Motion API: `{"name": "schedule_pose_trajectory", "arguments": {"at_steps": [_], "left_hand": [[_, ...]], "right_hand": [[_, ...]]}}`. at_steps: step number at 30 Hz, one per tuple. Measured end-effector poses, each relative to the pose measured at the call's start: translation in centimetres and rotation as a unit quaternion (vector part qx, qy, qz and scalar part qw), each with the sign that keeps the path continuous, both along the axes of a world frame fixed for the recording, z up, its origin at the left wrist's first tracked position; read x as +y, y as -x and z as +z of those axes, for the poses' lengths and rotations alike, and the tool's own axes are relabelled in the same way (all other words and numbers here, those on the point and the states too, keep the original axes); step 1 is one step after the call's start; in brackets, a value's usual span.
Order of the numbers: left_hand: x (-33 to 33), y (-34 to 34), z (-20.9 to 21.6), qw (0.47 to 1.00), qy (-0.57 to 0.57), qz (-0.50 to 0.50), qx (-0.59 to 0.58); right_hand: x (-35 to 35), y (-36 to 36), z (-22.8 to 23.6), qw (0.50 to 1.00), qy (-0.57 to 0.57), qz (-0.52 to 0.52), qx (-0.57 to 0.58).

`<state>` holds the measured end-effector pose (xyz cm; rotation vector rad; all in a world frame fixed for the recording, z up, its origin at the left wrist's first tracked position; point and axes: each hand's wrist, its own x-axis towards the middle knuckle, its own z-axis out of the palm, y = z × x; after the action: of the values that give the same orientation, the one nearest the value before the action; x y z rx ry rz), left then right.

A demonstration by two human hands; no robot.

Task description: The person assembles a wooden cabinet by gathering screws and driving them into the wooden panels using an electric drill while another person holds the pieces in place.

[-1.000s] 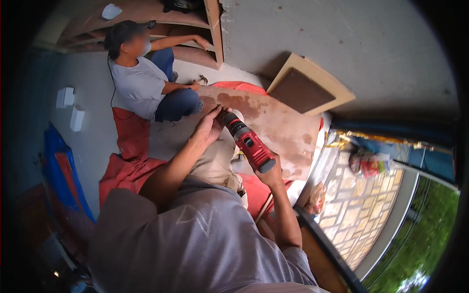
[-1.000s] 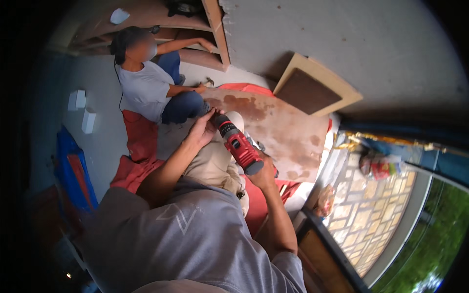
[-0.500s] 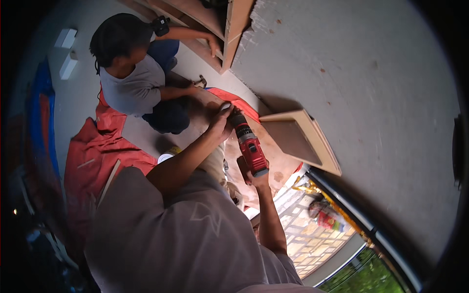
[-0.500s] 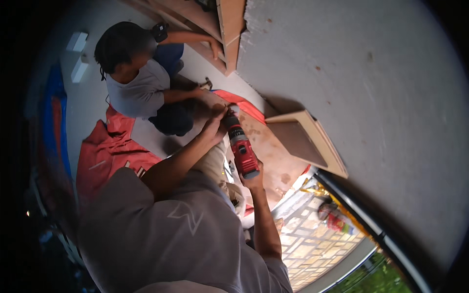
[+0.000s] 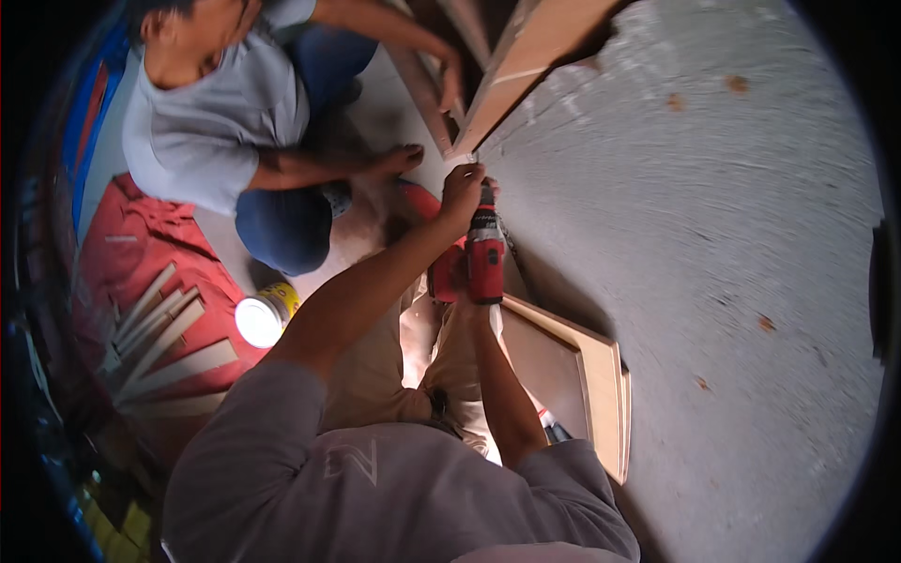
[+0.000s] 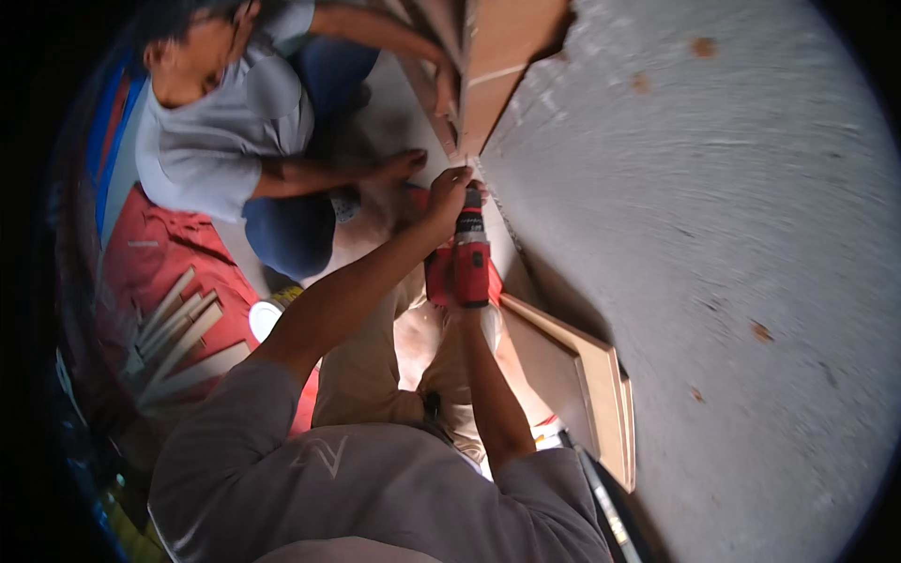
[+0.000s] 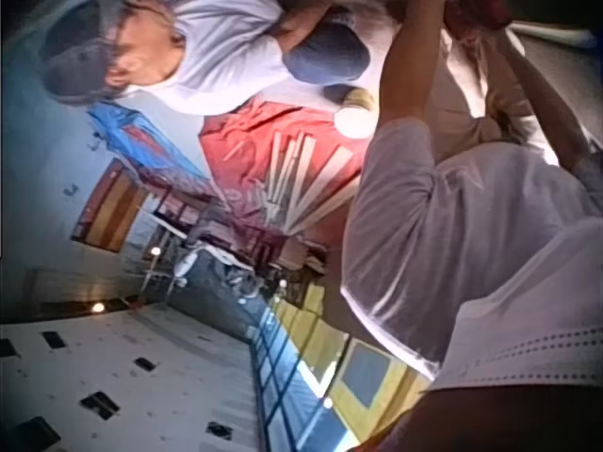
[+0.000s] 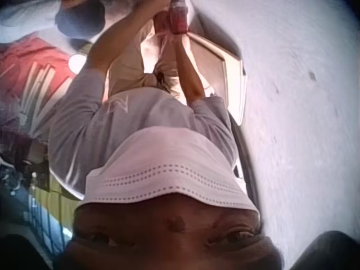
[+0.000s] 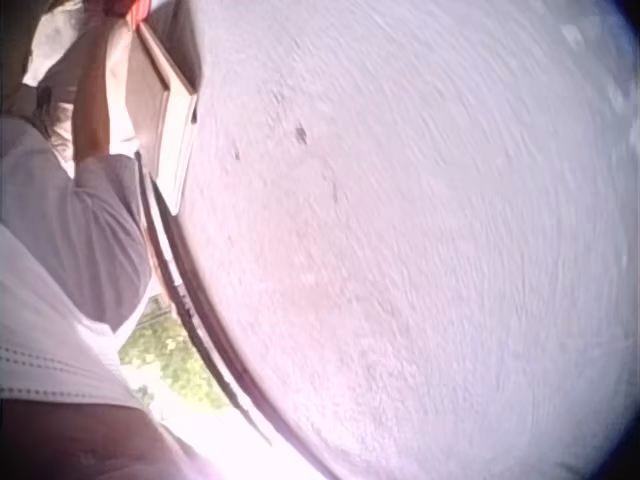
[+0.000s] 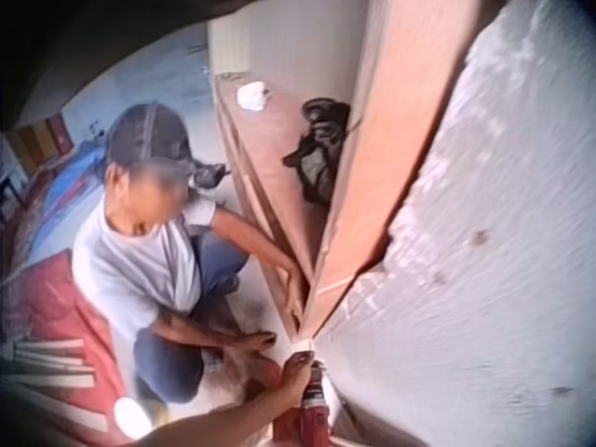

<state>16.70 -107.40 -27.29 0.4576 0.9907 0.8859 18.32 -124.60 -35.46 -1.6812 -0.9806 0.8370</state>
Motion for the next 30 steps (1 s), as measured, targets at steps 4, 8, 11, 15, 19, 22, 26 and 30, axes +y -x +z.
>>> {"name": "schedule_pose_trajectory", "arguments": {"at_steps": [4,8,11,15,19,22,26,30], "left_hand": [[1.7,-0.1,-6.7,0.999,-0.034,0.033,0.016],[3.0,-1.2,-8.8,0.996,-0.082,0.014,0.015],[3.7,-1.3,-11.4,0.991,-0.107,0.01,0.085],[3.8,-2.7,-14.4,0.95,-0.199,-0.005,0.24],[5.7,-3.2,-16.9,0.93,-0.181,-0.056,0.313],[6.6,-3.5,-18.2,0.944,-0.166,-0.025,0.286],[6.7,-3.3,-17.2,0.923,-0.178,-0.077,0.333],[6.4,-2.7,-15.7,0.955,-0.139,-0.058,0.255]], "right_hand": [[3.1,-0.4,-4.8,0.997,-0.008,0.026,0.074],[4.8,-2.1,-9.1,0.997,-0.064,0.0,0.039],[5.1,-0.8,-8.4,0.991,-0.07,0.011,0.111],[5.1,-2.3,-10.8,0.988,-0.072,0.007,0.139],[5.7,-4.2,-13.2,0.978,-0.067,0.005,0.197],[6.0,-4.6,-13.6,0.971,-0.064,0.003,0.231],[6.4,-6.2,-14.6,0.964,-0.098,0.02,0.245],[7.0,-6.1,-13.6,0.961,-0.101,0.031,0.254]]}}
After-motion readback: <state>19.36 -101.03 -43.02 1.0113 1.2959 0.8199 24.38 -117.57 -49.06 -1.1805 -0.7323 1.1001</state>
